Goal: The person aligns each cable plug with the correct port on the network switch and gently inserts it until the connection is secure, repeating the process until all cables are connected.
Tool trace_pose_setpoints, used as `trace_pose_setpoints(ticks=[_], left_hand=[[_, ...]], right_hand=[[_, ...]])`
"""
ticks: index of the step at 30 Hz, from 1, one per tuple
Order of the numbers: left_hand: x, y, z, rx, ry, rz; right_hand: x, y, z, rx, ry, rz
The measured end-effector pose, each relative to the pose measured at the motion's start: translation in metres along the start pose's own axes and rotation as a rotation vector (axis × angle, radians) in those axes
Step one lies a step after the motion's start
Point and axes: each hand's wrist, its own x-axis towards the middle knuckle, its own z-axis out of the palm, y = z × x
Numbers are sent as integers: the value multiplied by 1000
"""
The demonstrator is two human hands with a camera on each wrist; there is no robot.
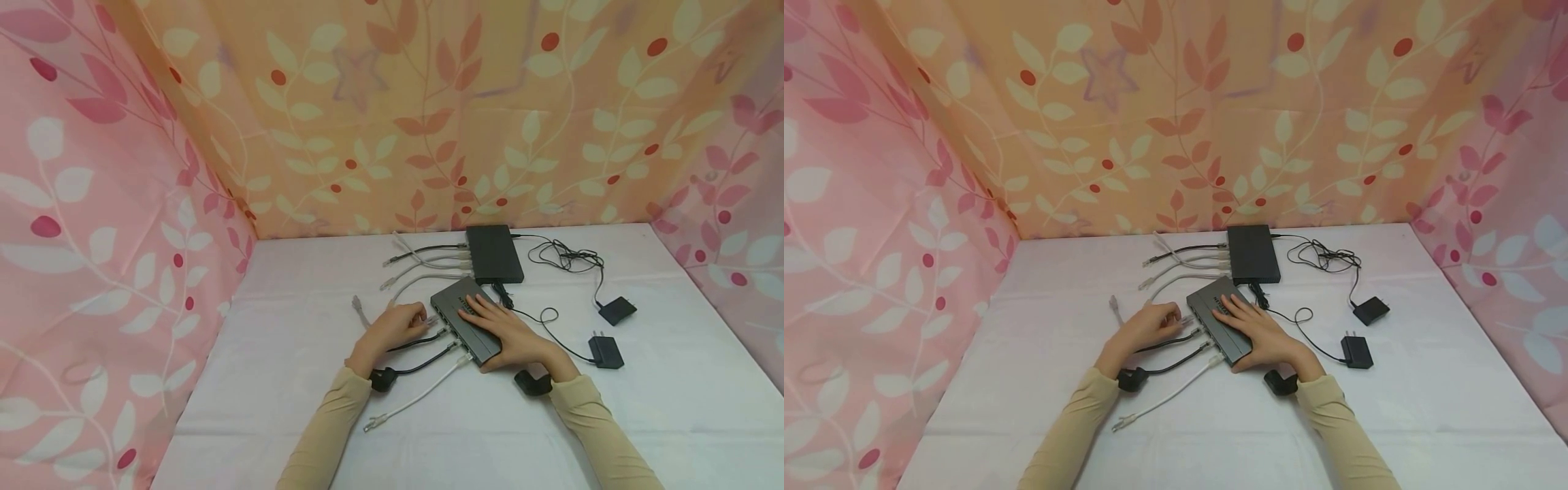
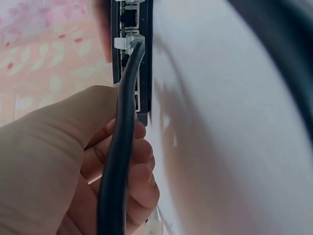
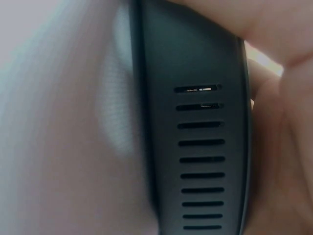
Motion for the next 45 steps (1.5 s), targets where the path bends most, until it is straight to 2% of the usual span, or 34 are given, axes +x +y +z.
trace_pose_setpoints(ticks=[22,37,45], left_hand=[[5,4,12,60,44,-41],[4,4,15,18,59,-56],[4,3,15,-10,60,-41]], right_hand=[[0,-2,-2,5,6,-7],[0,-2,-2,-3,7,-5],[0,-4,-3,4,2,3]])
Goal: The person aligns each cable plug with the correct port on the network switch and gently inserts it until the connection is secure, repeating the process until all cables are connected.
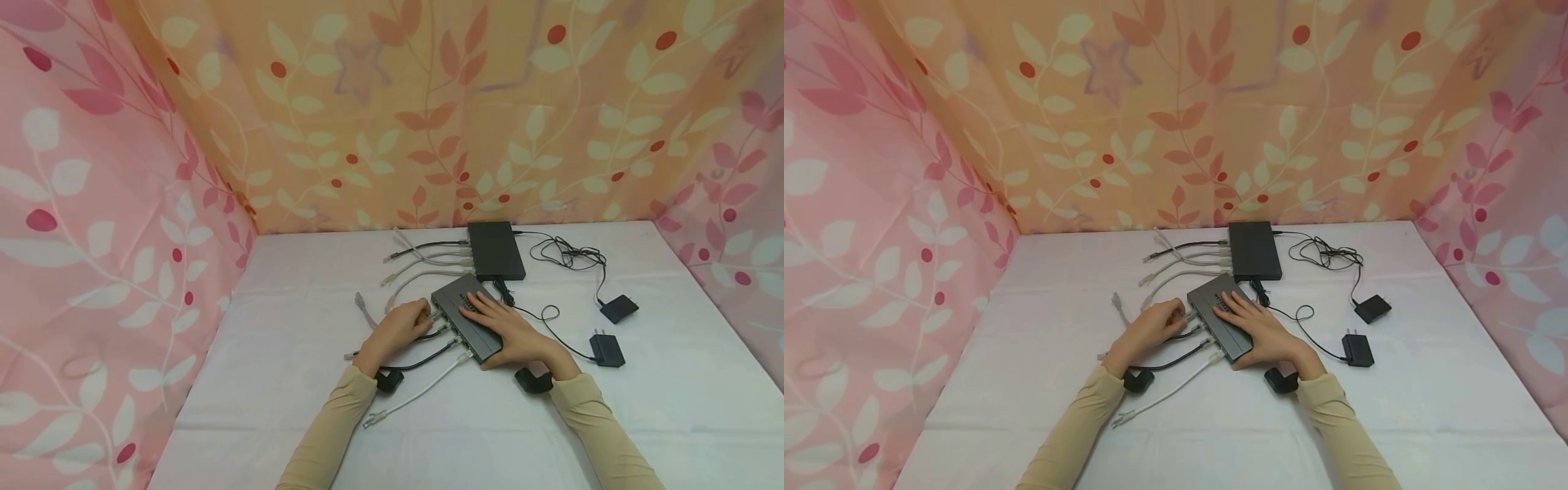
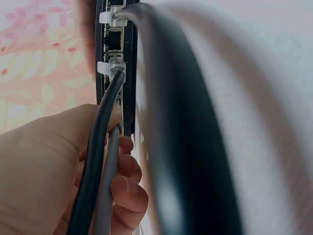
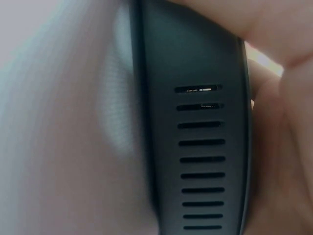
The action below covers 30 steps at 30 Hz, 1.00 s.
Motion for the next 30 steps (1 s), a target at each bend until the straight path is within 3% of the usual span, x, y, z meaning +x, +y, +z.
trace_pose_setpoints(ticks=[30], left_hand=[[2,6,9,32,45,-14]], right_hand=[[0,4,2,-3,-1,-11]])
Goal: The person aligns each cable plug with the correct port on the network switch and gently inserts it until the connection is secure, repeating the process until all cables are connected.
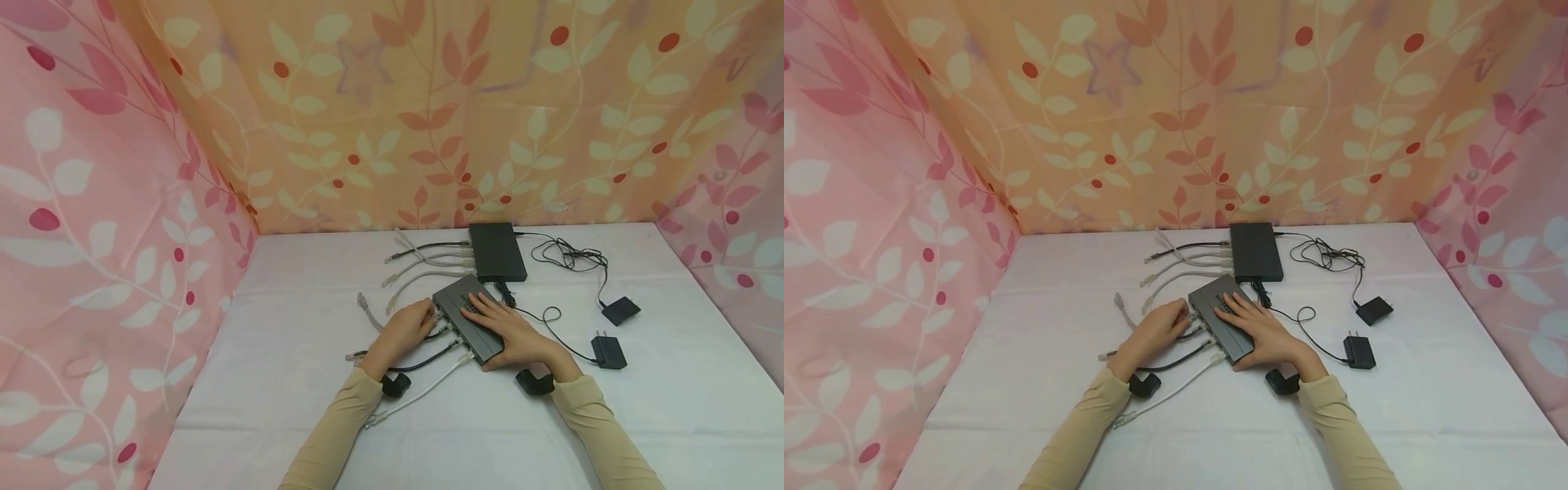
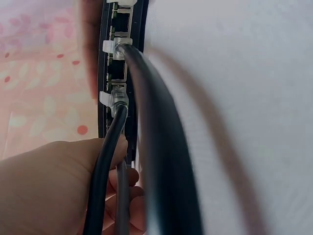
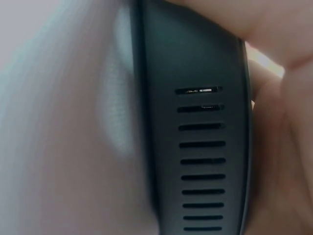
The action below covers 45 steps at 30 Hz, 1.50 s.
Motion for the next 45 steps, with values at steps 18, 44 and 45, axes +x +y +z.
trace_pose_setpoints(ticks=[18,44,45], left_hand=[[4,-2,-2,-12,-5,31],[8,-6,-2,-46,-52,26],[8,-6,-2,-46,-52,28]], right_hand=[[2,-2,0,-5,7,-3],[2,-4,-1,5,12,-7],[2,-4,-1,0,11,-8]])
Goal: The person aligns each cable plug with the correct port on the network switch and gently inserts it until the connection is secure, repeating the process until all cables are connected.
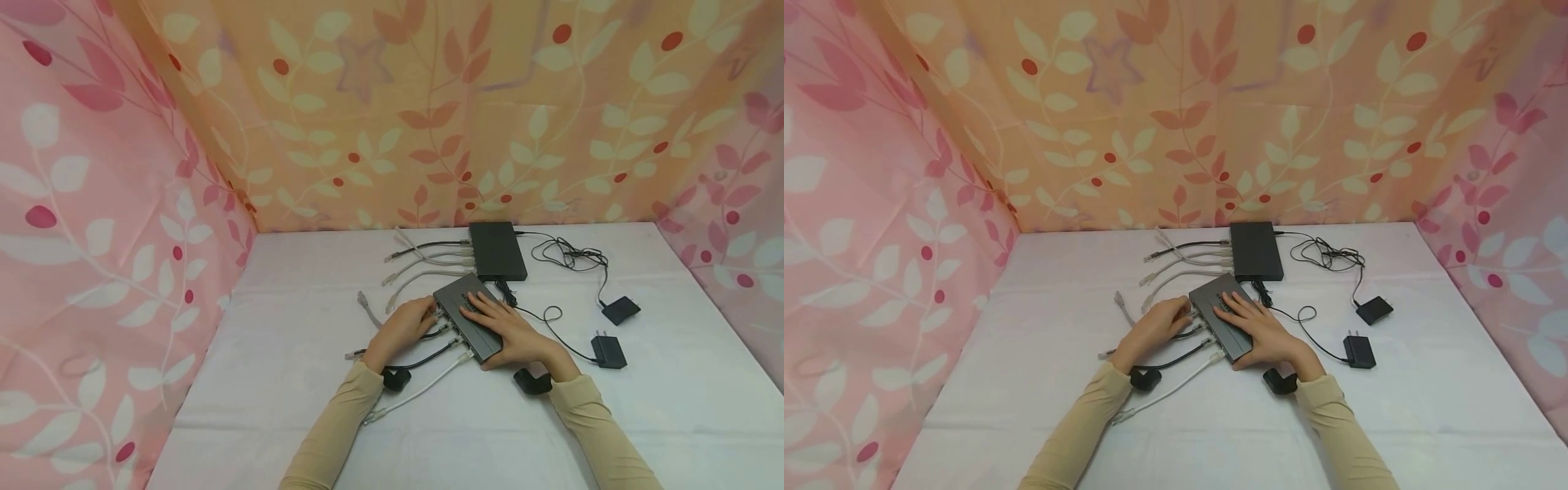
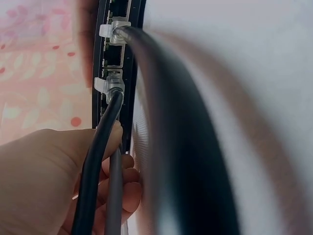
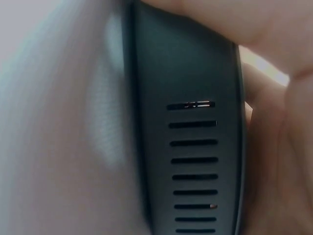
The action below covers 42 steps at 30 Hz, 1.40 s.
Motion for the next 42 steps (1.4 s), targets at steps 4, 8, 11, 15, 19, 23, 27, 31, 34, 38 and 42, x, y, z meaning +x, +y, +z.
trace_pose_setpoints(ticks=[4,8,11,15,19,23,27,31,34,38,42], left_hand=[[2,1,-1,-7,0,13],[4,2,-3,3,-9,10],[5,4,-5,25,-26,0],[5,6,-7,24,-41,-8],[6,4,-6,-23,-46,-13],[5,2,-4,-45,-46,-21],[3,1,-4,-36,-42,-30],[1,2,-4,-33,-35,-31],[1,2,-3,-35,-28,-25],[1,1,-3,-36,-15,-13],[0,0,-5,-29,-1,-10]], right_hand=[[0,1,-1,-13,8,-13],[0,1,-1,-16,7,-13],[0,0,0,-14,4,-8],[0,1,0,-6,-5,6],[-1,1,-1,-7,-20,28],[-2,0,-2,-4,-25,32],[-2,-2,-2,5,-15,24],[-2,-3,-1,-14,-19,33],[-2,-4,-1,-40,-29,49],[-1,-8,-2,-50,-30,61],[0,-15,-5,-61,-31,73]])
